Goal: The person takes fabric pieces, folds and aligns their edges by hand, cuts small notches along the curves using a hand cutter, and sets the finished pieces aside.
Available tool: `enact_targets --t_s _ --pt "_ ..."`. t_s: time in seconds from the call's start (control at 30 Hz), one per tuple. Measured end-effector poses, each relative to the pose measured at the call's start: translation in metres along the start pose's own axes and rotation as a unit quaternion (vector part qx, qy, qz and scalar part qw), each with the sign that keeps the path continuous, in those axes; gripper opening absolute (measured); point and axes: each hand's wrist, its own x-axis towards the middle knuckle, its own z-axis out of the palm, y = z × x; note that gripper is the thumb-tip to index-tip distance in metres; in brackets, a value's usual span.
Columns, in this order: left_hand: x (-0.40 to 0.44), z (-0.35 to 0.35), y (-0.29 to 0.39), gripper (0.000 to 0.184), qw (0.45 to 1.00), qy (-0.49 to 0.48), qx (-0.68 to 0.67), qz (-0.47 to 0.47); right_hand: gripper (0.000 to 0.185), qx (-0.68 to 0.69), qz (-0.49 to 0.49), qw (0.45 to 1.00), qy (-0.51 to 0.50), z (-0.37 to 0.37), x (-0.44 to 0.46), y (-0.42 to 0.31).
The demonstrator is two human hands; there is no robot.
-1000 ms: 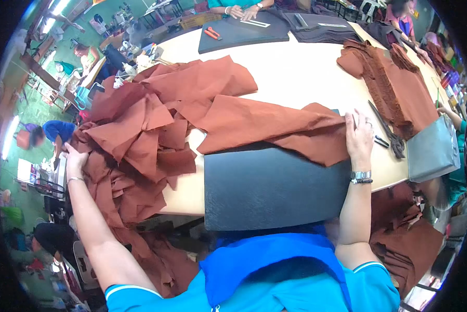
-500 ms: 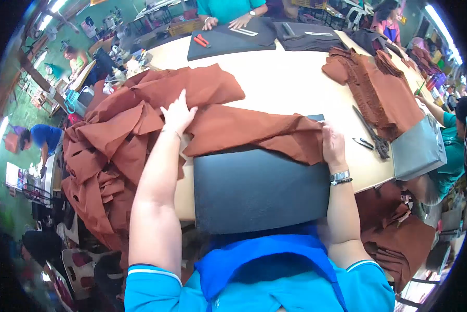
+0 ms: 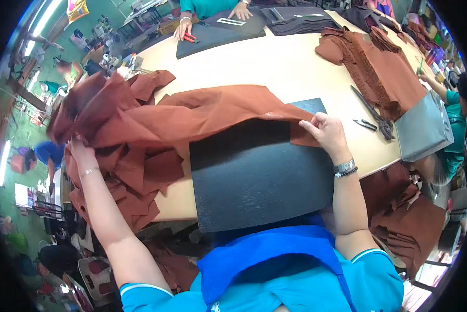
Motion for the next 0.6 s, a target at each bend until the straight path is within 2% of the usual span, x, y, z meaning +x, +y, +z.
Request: enact_targets --t_s 0.03,0.1,0.13,0.17,0.2,0.23,0.3,0.33,0.37,0.4,0.47,0.5,0.53,0.57,0.6 --pt "-0.012 -0.011 -0.002 0.038 0.999 0.012 0.018 0.035 0.036 -0.023 -0.007 1.000 -0.010 -0.002 -0.003 -0.005" --pt "-0.037 -0.035 -0.023 0.050 0.976 0.035 0.134 0.166 0.034 -0.073 -0.020 0.996 -0.055 -0.005 -0.010 -0.011" --pt "-0.097 -0.010 -0.023 0.065 0.943 0.031 0.195 0.269 0.033 -0.097 -0.029 0.992 -0.073 -0.007 -0.015 -0.010" --pt "-0.151 0.012 -0.024 0.076 0.908 0.055 0.261 0.324 0.034 -0.121 -0.038 0.988 -0.092 -0.008 -0.019 -0.010" --pt "-0.188 0.021 -0.033 0.076 0.892 0.069 0.295 0.336 0.031 -0.144 -0.035 0.984 -0.101 -0.012 -0.024 -0.014" --pt "-0.213 0.021 -0.048 0.073 0.826 0.092 0.406 0.380 0.030 -0.160 -0.050 0.983 -0.077 -0.014 -0.030 -0.011" --pt "-0.263 0.029 -0.080 0.073 0.829 -0.139 0.371 0.395 0.029 -0.192 -0.084 0.977 -0.031 -0.024 -0.038 0.001" --pt "-0.281 0.029 -0.091 0.071 0.684 -0.206 0.535 0.451 0.027 -0.196 -0.051 0.979 -0.018 -0.029 -0.041 0.003" --pt "-0.304 0.041 -0.098 0.076 0.697 -0.290 0.538 0.375 0.026 -0.200 -0.020 0.980 -0.003 -0.034 -0.042 0.005" --pt "-0.315 0.047 -0.108 0.082 0.650 -0.347 0.589 0.332 0.025 -0.203 0.011 0.979 0.014 -0.041 -0.041 0.008" --pt "-0.322 0.052 -0.134 0.072 0.560 -0.427 0.636 0.316 0.023 -0.209 0.033 0.973 0.094 -0.049 -0.029 0.042" --pt "-0.328 0.055 -0.146 0.059 0.559 -0.430 0.613 0.356 0.022 -0.209 0.044 0.967 0.138 -0.052 -0.021 0.051" --pt "-0.341 0.066 -0.142 0.054 0.567 -0.449 0.602 0.339 0.023 0.060 0.164 0.981 0.089 -0.067 -0.012 0.035" --pt "-0.356 0.077 -0.136 0.049 0.571 -0.470 0.591 0.322 0.024 0.140 0.123 0.971 0.148 -0.072 -0.002 0.038" --pt "-0.371 0.087 -0.133 0.046 0.580 -0.494 0.564 0.318 0.026 0.139 0.021 0.961 0.238 -0.074 0.015 0.055"
